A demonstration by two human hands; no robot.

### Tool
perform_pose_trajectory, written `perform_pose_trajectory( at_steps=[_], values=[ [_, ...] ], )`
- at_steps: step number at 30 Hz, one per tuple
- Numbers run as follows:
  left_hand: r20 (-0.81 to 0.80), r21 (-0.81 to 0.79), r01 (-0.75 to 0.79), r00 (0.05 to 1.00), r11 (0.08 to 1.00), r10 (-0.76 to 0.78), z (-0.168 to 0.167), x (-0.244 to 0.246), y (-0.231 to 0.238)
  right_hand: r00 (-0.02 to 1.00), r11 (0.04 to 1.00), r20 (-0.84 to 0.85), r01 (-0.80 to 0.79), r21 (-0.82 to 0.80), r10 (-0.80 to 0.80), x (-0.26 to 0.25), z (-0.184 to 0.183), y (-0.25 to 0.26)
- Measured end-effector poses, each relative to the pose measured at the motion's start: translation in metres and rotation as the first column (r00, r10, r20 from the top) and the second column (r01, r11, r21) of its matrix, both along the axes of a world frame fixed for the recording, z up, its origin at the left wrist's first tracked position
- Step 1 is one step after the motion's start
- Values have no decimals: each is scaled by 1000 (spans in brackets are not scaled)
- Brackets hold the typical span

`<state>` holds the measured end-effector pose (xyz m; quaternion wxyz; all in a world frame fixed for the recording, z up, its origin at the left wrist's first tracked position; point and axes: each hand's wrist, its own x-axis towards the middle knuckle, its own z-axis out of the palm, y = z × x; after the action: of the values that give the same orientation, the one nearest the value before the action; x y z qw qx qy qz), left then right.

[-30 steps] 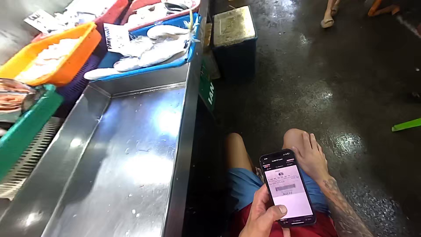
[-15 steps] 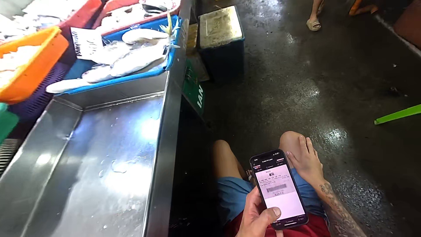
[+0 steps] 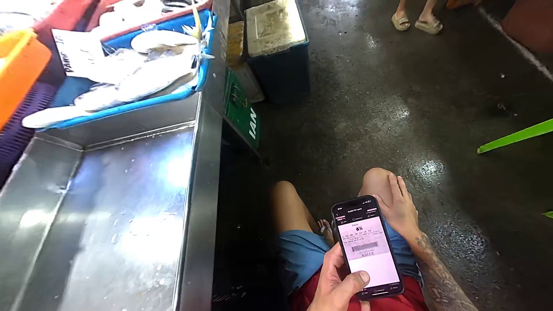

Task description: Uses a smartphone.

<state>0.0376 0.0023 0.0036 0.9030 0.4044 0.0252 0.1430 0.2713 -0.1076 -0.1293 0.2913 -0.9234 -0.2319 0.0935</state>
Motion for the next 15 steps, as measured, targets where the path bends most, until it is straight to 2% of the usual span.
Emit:
perform_pose_trajectory(
  at_steps=[15],
  values=[
    [13,-7,-12,1000,1000,12,2,-2,-2,1000,999,20,11,35,-12,-1,-5,0]
  ],
)
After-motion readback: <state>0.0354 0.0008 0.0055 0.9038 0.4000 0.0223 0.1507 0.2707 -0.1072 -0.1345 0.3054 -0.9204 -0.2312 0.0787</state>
